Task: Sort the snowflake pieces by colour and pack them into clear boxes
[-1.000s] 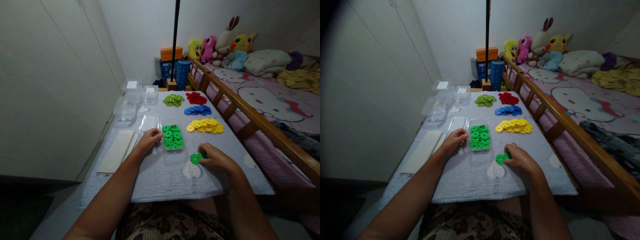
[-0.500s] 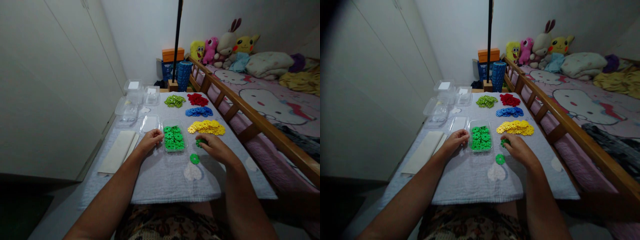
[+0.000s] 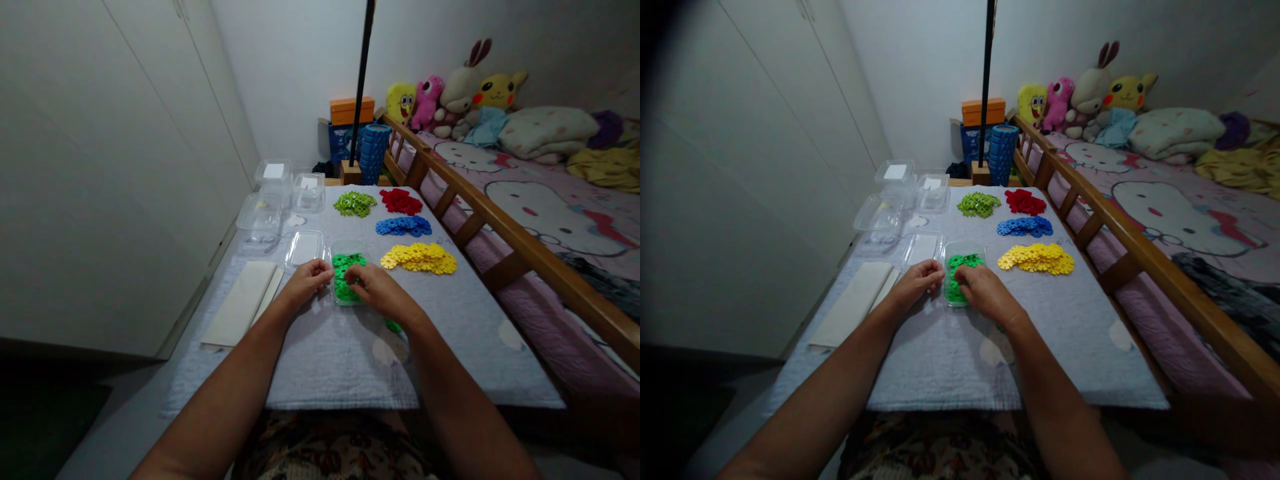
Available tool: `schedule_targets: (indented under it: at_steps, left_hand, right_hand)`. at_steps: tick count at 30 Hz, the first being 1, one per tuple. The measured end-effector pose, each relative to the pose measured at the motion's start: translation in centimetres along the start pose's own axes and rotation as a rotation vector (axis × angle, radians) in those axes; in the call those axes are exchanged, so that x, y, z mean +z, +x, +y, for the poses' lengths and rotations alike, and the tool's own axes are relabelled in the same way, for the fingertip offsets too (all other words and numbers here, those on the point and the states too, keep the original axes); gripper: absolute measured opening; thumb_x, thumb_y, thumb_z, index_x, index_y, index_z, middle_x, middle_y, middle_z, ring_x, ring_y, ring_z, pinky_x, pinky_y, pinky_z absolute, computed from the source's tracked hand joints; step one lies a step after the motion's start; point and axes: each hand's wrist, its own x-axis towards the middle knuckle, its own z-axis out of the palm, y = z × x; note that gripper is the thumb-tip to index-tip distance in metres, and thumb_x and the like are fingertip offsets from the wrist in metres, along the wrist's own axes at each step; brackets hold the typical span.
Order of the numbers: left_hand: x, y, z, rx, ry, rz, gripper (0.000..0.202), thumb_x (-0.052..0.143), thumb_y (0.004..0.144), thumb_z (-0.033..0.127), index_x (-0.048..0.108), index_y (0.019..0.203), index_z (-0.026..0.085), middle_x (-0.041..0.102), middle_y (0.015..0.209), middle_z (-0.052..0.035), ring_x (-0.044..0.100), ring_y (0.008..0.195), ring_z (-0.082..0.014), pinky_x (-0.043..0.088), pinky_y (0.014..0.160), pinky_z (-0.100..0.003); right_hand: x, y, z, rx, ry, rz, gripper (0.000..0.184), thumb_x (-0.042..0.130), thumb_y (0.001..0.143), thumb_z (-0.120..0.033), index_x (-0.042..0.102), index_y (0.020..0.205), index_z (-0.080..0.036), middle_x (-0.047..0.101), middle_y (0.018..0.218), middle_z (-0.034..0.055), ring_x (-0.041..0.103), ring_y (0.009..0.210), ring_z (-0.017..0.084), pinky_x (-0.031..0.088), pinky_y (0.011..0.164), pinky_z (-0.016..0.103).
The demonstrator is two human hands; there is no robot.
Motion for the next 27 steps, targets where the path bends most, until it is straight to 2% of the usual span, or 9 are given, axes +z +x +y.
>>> schedule_targets:
  at_steps: [3,6,10,15,21,27]
  left_hand:
    - [0.0,0.0,0.0,0.011,0.002,-0.001,0.035,0.079,0.07,0.045,0.059,0.078,0.018,0.056,0.063,0.0025,0.047,0.054,-0.0078,0.036,0.051,-0.022]
    - [0.0,0.0,0.1,0.01,0.021,0.001,0.035,0.078,0.07,0.046,0.059,0.078,0.018,0.056,0.063,0.0022,0.047,0.053,-0.008,0.035,0.05,-0.022]
    - [0.1,0.0,0.1,0.009,0.026,0.005,0.036,0.078,0.069,0.046,0.058,0.078,0.018,0.057,0.063,0.0023,0.048,0.054,-0.0084,0.036,0.051,-0.022]
    - [0.1,-0.1,0.1,0.018,0.022,0.005,0.033,0.078,0.069,0.044,0.058,0.078,0.018,0.057,0.063,0.0027,0.049,0.054,-0.0086,0.037,0.052,-0.022]
    - [0.2,-0.2,0.1,0.016,0.015,0.015,0.031,0.077,0.071,0.042,0.058,0.08,0.018,0.057,0.063,0.0026,0.048,0.053,-0.0086,0.036,0.051,-0.022]
    - [0.2,-0.1,0.0,0.033,0.002,-0.001,0.031,0.078,0.071,0.042,0.059,0.079,0.018,0.057,0.064,0.0023,0.048,0.054,-0.0083,0.036,0.052,-0.022]
  right_hand:
    - [-0.9,-0.8,0.9,0.028,0.023,0.102,0.02,0.061,0.081,-0.007,0.066,0.093,-0.022,0.07,0.093,0.0044,0.061,0.084,0.019,0.045,0.079,0.033]
    - [-2.7,-2.5,2.4,0.098,0.044,0.129,0.013,0.06,0.083,-0.013,0.065,0.091,-0.022,0.069,0.09,0.0034,0.06,0.076,0.017,0.045,0.073,0.031]
    - [-4.2,-5.7,4.5,0.212,0.007,0.017,0.006,0.067,0.077,-0.019,0.063,0.081,-0.022,0.065,0.082,0.0019,0.057,0.071,0.017,0.043,0.066,0.03]
    - [-3.2,-8.5,5.9,0.278,0.008,-0.155,0.014,0.071,0.072,-0.017,0.063,0.082,-0.022,0.062,0.083,0.0022,0.056,0.074,0.017,0.043,0.066,0.03]
    - [-2.3,-9.0,5.8,0.246,0.027,-0.131,0.016,0.067,0.071,-0.013,0.058,0.08,-0.023,0.06,0.081,0.0008,0.054,0.074,0.017,0.041,0.067,0.029]
    - [-4.0,-8.5,5.7,0.327,0.106,-0.174,0.011,0.062,0.08,-0.02,0.054,0.073,-0.022,0.059,0.07,-0.0016,0.052,0.065,0.015,0.035,0.058,0.027]
